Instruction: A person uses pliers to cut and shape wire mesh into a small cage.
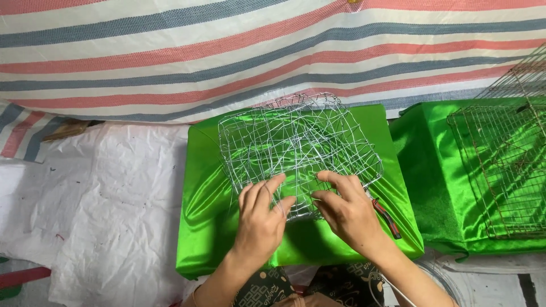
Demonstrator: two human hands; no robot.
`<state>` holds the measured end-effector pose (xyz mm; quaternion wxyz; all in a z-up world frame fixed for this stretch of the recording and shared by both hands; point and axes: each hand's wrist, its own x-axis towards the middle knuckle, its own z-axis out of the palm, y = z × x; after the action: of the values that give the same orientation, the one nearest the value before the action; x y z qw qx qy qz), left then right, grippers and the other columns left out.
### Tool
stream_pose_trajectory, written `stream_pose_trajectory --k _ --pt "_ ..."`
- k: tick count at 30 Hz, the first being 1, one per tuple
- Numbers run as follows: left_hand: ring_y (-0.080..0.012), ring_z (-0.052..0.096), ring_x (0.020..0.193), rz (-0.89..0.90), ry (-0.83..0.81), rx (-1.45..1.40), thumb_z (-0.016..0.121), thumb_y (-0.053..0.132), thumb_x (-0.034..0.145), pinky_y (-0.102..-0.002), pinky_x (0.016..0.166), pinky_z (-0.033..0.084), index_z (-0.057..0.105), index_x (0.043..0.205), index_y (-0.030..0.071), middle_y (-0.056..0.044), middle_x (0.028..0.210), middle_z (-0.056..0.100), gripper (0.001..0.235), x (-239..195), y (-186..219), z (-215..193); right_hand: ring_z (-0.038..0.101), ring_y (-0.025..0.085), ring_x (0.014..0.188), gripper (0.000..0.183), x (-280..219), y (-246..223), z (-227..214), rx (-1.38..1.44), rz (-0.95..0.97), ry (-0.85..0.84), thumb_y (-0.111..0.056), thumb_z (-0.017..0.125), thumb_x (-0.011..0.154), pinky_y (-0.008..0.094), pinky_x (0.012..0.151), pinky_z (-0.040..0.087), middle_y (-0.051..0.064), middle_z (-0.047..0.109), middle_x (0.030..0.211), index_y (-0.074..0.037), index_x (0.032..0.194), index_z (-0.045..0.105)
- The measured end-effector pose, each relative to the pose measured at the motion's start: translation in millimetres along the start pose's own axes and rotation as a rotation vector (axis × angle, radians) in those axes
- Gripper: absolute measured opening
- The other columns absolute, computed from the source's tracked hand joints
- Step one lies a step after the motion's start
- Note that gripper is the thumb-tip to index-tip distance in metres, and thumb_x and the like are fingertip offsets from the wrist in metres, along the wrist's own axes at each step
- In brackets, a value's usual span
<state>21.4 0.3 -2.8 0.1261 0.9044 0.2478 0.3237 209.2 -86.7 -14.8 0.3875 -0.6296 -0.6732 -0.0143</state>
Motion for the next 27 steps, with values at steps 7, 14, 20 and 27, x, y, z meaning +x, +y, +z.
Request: stream_pose_trajectory --k 7,14,20,27 --pt "-0.0303 0.054 0.127 0.036 0.180 -0.167 0.059 -0.006 0.083 -0.041 0.118 0.038 0.074 0.095 0.005 -0.020 0.130 0.062 0.022 -39 -43 -20 0.055 0.028 0.112 0.022 -6 1 -2 -0.031 0.007 0.018 -0.010 0.082 0.075 0.038 0.094 0.050 0.012 0.062 0.133 -0.009 0.097 0.076" --pt "-0.0306 0.055 0.129 -0.169 0.110 -0.291 0.071 0.006 0.080 -0.043 0.113 0.045 0.072 0.105 0.005 -0.015 0.133 0.063 0.025 -60 -60 -15 0.057 0.026 0.112 0.024 -28 16 -22 -0.065 0.094 0.102 -0.005 0.081 0.079 0.037 0.095 0.049 0.011 0.066 0.130 -0.007 0.102 0.076" --pt "-0.0301 0.049 0.128 -0.269 0.192 -0.402 0.073 0.014 0.081 -0.046 0.112 0.042 0.073 0.097 0.008 -0.013 0.135 0.053 0.017 -59 -46 1 0.057 0.024 0.108 0.021 -59 27 -21 -0.111 0.253 0.137 -0.001 0.079 0.081 0.034 0.089 0.050 0.013 0.067 0.129 -0.004 0.102 0.077" --pt "-0.0353 0.041 0.131 -0.389 0.319 -0.348 0.068 0.016 0.085 -0.053 0.114 0.034 0.068 0.089 0.009 -0.016 0.136 0.042 0.008 -55 -28 22 0.061 0.019 0.097 0.009 -77 -19 36 0.099 0.111 0.060 -0.011 0.077 0.078 0.030 0.079 0.053 0.006 0.070 0.115 -0.010 0.087 0.075"
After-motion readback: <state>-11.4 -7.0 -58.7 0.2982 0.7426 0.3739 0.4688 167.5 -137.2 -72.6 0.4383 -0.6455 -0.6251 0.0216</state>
